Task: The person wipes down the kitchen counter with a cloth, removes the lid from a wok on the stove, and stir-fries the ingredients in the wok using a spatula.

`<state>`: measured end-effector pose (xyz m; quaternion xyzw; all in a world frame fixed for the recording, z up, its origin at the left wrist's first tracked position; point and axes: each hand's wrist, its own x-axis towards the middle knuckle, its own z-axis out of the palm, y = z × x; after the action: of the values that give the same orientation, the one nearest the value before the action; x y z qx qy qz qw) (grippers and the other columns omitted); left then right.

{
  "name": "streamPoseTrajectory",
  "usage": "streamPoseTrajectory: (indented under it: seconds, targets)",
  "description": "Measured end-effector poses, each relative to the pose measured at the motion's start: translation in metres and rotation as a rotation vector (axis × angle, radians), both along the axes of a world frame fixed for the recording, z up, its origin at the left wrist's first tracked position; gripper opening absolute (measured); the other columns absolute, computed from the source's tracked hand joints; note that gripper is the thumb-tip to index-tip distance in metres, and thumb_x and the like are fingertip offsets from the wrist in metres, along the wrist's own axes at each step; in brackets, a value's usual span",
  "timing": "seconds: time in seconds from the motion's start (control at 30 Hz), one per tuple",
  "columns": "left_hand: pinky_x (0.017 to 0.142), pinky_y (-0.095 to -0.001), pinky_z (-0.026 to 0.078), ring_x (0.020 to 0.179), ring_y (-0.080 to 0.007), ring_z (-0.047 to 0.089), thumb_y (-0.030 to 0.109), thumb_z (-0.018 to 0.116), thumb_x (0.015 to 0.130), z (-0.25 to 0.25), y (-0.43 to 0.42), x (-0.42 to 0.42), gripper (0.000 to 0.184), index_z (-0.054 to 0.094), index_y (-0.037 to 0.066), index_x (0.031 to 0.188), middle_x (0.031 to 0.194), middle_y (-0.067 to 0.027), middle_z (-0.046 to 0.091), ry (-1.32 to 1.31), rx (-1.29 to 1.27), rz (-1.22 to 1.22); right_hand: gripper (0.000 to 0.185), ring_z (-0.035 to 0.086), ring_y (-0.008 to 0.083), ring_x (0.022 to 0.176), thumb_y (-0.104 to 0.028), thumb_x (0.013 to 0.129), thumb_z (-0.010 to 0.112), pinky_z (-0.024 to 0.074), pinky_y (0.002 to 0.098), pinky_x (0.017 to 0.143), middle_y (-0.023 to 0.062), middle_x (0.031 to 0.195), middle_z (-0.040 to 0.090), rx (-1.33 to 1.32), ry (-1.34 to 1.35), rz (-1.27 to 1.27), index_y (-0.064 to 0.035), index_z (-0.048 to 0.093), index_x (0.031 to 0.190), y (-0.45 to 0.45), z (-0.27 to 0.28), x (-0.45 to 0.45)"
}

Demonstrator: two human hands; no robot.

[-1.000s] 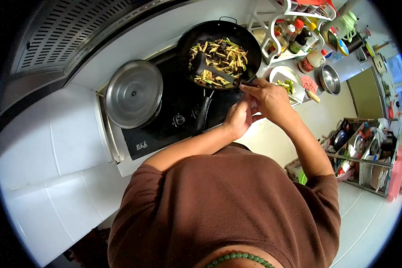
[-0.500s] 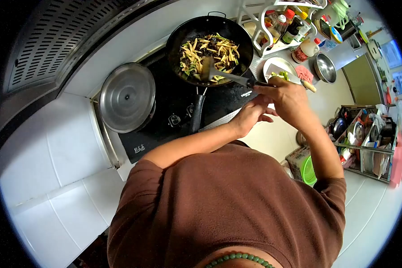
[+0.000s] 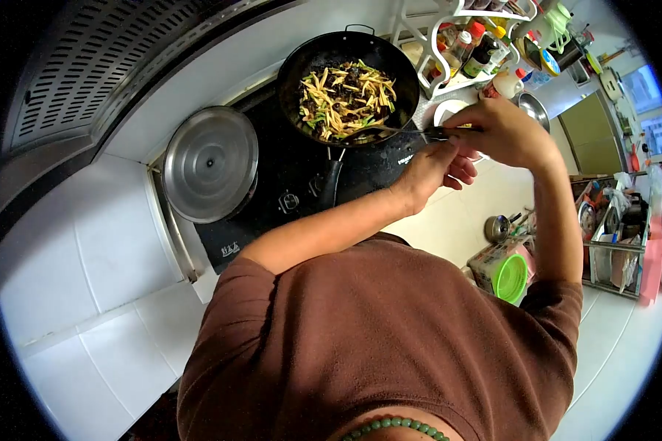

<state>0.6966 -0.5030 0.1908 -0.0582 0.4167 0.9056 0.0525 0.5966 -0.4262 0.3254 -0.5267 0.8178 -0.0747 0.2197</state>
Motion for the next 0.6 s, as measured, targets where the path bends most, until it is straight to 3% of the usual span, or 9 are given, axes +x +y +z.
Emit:
streamPoseTrajectory:
  seconds: [0.07,0.1,0.2,0.37,0.5,0.6]
  targets:
    - [0.067,-0.029,0.047,0.078,-0.0175,0.059,0.042,0.035,0.093,-0.011,-0.004,-0.004,0.041,0.054,0.006,0.094,0.083,-0.0067,0.061,-0.089,0.057,0.015,0.023,0.063,0.0269,0.071,-0.014,0.076,0.056,0.0488,0.035,0.066,0.0136,0.08,0.064,0.118,0.229,0.036,-0.0078,0.065,0.096,-0.017,-0.017,0.003]
    - [0.068,-0.0295,0.046,0.078,-0.0181,0.059,0.044,0.035,0.092,-0.025,-0.007,-0.011,0.04,0.054,0.009,0.095,0.083,-0.0055,0.06,-0.19,0.147,-0.002,0.021,0.06,0.0315,0.075,-0.016,0.075,0.054,0.048,0.0384,0.069,0.0141,0.081,0.064,0.141,0.305,0.054,-0.0084,0.065,0.092,-0.025,-0.031,0.002]
    - [0.069,-0.0303,0.044,0.078,-0.0184,0.059,0.046,0.035,0.092,-0.022,-0.016,-0.01,0.038,0.053,0.012,0.096,0.085,-0.0049,0.059,-0.276,0.223,0.053,0.019,0.06,0.0308,0.075,-0.016,0.075,0.054,0.048,0.0386,0.067,0.0118,0.08,0.064,0.041,0.324,0.057,-0.0105,0.066,0.09,-0.026,-0.042,-0.008]
    - [0.07,-0.0309,0.043,0.085,-0.0191,0.058,0.046,0.035,0.092,-0.003,-0.018,-0.013,0.037,0.053,0.016,0.104,0.096,-0.0026,0.058,-0.055,0.286,-0.029,0.017,0.061,0.0278,0.068,-0.014,0.075,0.052,0.0483,0.0376,0.059,0.009,0.072,0.063,0.107,0.51,-0.015,-0.0157,0.066,0.083,-0.016,0.004,0.013]
    - [0.067,-0.0292,0.044,0.074,-0.0154,0.057,0.042,0.039,0.091,0.007,-0.008,-0.031,0.028,0.053,0.018,0.094,0.087,0.004,0.057,-0.134,0.291,-0.01,0.014,0.064,0.0274,0.071,-0.013,0.072,0.055,0.0513,0.0381,0.057,0.0095,0.074,0.064,0.188,0.654,-0.067,-0.0121,0.066,0.081,-0.022,-0.031,0.003]
    - [0.067,-0.0288,0.043,0.075,-0.0149,0.057,0.04,0.04,0.09,-0.002,-0.005,-0.041,0.025,0.052,0.018,0.092,0.086,0.0054,0.057,-0.135,0.372,-0.037,0.014,0.063,0.029,0.07,-0.012,0.071,0.055,0.0504,0.0395,0.057,0.0107,0.073,0.063,0.048,0.625,-0.052,-0.0113,0.065,0.081,-0.011,-0.041,-0.007]
